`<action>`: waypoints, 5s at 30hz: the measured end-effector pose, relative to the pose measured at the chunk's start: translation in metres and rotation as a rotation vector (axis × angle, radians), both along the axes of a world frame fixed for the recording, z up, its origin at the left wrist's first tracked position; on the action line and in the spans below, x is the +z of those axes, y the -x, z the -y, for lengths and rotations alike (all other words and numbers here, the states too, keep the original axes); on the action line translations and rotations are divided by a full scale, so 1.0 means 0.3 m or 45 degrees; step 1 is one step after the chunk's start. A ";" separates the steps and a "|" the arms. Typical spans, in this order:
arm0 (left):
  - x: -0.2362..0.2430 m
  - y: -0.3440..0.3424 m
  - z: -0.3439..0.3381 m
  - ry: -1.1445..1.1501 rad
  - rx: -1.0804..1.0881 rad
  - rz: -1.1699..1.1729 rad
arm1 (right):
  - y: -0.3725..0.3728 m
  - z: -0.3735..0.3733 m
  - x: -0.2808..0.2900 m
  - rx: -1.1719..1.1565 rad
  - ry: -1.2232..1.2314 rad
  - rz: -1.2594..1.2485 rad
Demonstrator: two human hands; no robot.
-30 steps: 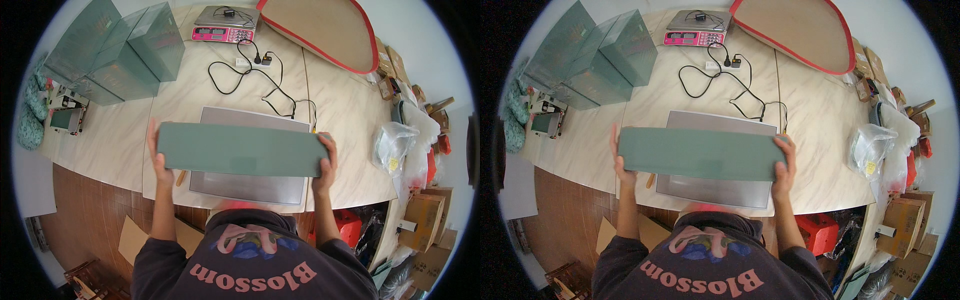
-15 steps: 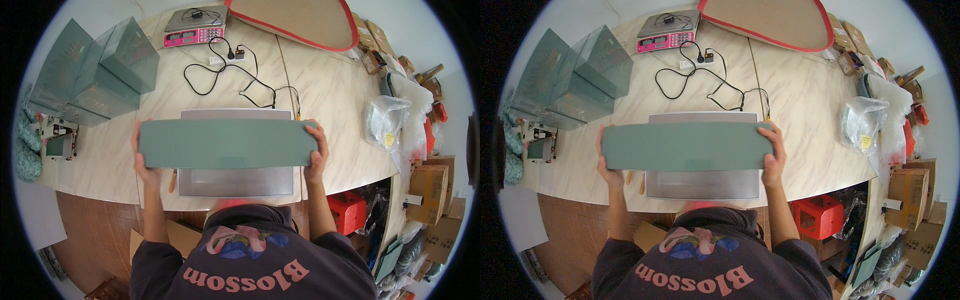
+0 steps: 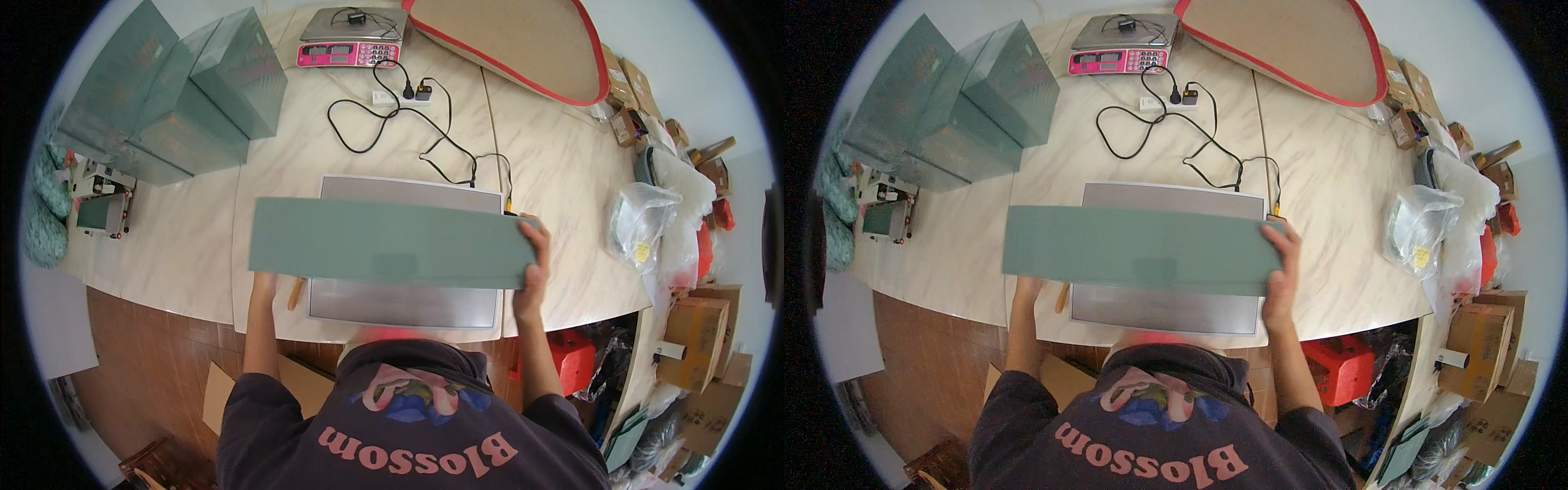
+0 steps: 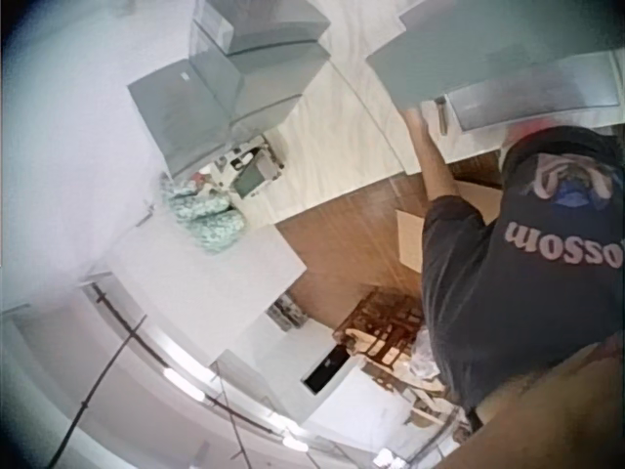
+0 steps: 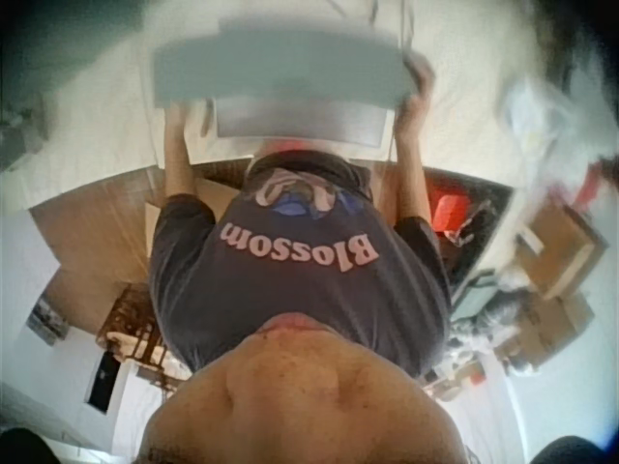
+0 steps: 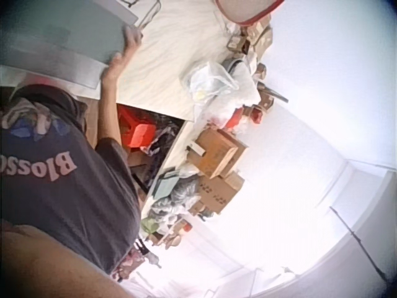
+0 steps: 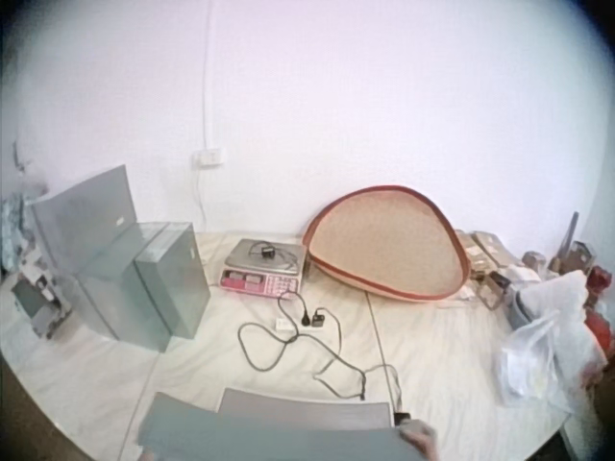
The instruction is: The person takes green boxes from a shipping container and places them on a table. They handle several large green boxes, turning them over to view different sides, and then pack them back into the shipping container one by one.
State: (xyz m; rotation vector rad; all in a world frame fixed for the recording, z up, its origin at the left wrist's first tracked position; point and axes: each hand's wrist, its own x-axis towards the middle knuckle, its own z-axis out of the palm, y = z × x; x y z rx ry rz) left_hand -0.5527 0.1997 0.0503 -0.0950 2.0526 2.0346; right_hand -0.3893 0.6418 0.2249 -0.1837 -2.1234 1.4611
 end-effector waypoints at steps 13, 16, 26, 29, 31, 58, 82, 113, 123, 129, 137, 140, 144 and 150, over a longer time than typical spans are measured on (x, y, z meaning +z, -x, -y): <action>0.223 -0.020 0.315 -0.414 0.372 0.363 | 0.200 0.270 0.104 0.428 -0.599 -0.015; 0.477 0.004 0.304 -0.355 0.332 0.045 | 0.190 0.221 0.163 0.590 -0.773 0.080; 0.971 -0.043 -0.326 -0.250 -0.166 -0.391 | 0.124 -0.011 0.008 0.679 -0.588 0.172; 1.015 -0.065 -0.516 -0.165 -0.327 -0.516 | 0.030 -0.208 -0.148 0.725 -1.028 0.064; 1.046 -0.078 -0.645 -0.186 -0.435 -0.633 | -0.026 -0.275 -0.145 0.701 -0.810 0.398; 0.889 -0.158 -1.086 -0.140 -0.654 -0.922 | 0.271 0.027 0.266 -0.030 -0.072 -0.942; 0.942 -0.095 -0.605 -0.280 -0.180 -0.677 | 0.054 -0.031 0.317 0.334 -0.059 -0.094; 0.940 -0.087 -0.616 -0.354 -0.184 -0.709 | 0.066 -0.081 0.215 0.667 0.263 0.551; 0.450 -0.006 -0.418 0.278 -0.741 -0.350 | 0.072 -0.116 -0.179 0.640 -0.343 0.512; 0.581 -0.028 -0.423 0.125 -0.562 -0.416 | 0.133 -0.115 0.060 0.606 -0.464 0.194; 0.847 -0.046 -0.535 -0.868 0.038 0.102 | 0.288 -0.052 0.577 0.978 0.464 0.294; 0.737 -0.005 -0.460 -0.851 -0.002 0.304 | 0.327 0.015 0.614 1.078 0.640 0.212; 0.546 0.024 -0.341 -1.201 -0.290 0.587 | 0.375 0.097 0.567 1.166 0.734 0.200; 0.470 -0.023 -0.332 -1.148 -0.210 0.491 | 0.375 0.152 0.486 1.211 0.818 0.181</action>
